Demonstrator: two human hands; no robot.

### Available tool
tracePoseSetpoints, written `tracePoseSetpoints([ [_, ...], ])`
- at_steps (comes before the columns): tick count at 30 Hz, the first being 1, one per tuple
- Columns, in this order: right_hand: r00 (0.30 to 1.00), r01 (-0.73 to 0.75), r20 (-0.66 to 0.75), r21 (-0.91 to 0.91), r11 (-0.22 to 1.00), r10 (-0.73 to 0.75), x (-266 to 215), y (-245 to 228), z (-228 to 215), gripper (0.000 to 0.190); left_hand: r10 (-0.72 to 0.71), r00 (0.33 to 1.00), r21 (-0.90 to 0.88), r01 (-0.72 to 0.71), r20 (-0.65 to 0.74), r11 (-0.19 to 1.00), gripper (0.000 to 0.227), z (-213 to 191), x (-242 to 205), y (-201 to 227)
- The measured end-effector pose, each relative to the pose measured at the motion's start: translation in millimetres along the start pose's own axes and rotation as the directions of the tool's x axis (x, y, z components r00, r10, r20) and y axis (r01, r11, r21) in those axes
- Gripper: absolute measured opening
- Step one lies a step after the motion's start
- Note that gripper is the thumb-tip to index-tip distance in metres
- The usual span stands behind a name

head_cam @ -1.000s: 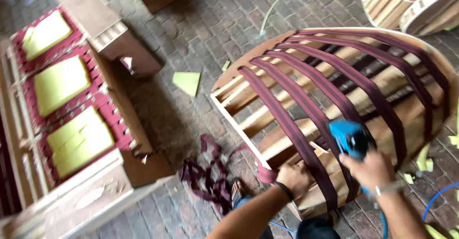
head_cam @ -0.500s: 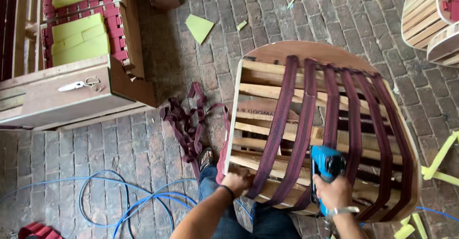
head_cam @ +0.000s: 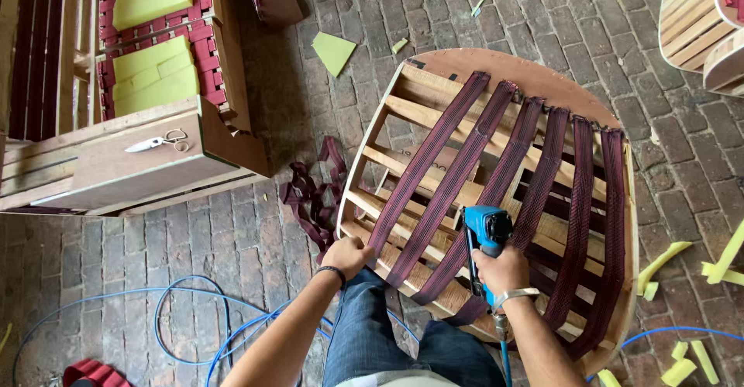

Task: The person attaches maroon webbing straps to a wooden chair frame using a pneumatic staple gun. They pull the straps taut, staple them to the frame, and trim excess material with scissors.

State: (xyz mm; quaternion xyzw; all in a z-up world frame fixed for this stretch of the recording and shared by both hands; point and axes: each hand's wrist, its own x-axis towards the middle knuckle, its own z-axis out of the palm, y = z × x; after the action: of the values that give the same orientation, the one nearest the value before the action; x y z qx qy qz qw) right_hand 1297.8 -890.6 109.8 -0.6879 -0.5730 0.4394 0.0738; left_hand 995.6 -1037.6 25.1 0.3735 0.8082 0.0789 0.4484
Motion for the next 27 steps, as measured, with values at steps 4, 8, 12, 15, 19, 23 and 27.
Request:
tracePoseSetpoints([
  [4, 1.0, -0.005, -0.028, -0.112, 0.994, 0.002, -4, -13, 25, 0.029, 0.069, 0.996, -0.507, -0.092, -0.064, 0.857, 0.022, -41, 37, -6],
  [8, 0.994, -0.105, 0.018, -0.156, 0.982, 0.109, -17, -5, 46, 0.026, 0.269, 0.957, -0.798, -0.243, -0.105, 0.552, 0.014, -78, 122, 13],
  [12, 0.979, -0.197, 0.013, -0.172, 0.965, 0.202, -44, 15, 67, 0.027, 0.3, 0.925, -0.921, -0.308, -0.232, 0.237, 0.01, -102, 219, 54],
  [15, 0.955, -0.293, 0.026, -0.104, 0.95, 0.297, -70, 30, 72, 0.025, 0.193, 0.931, -0.863, -0.36, -0.309, 0.354, 0.011, -104, 271, 83],
  [19, 0.888, -0.456, 0.091, 0.059, 0.888, 0.45, -98, 40, 74, 0.023, 0.126, 0.922, -0.805, -0.381, -0.365, 0.455, 0.019, -85, 282, 98],
  [23, 0.852, -0.515, 0.086, -0.051, 0.856, 0.517, -103, 27, 74, 0.024, -0.035, 0.921, -0.81, -0.321, -0.387, 0.491, 0.019, -81, 257, 119],
  [27, 0.881, -0.414, 0.272, 0.044, 0.909, 0.388, -89, -14, 49, 0.028, -0.1, 0.889, -0.737, -0.302, -0.447, 0.605, 0.022, -97, 232, 139],
])
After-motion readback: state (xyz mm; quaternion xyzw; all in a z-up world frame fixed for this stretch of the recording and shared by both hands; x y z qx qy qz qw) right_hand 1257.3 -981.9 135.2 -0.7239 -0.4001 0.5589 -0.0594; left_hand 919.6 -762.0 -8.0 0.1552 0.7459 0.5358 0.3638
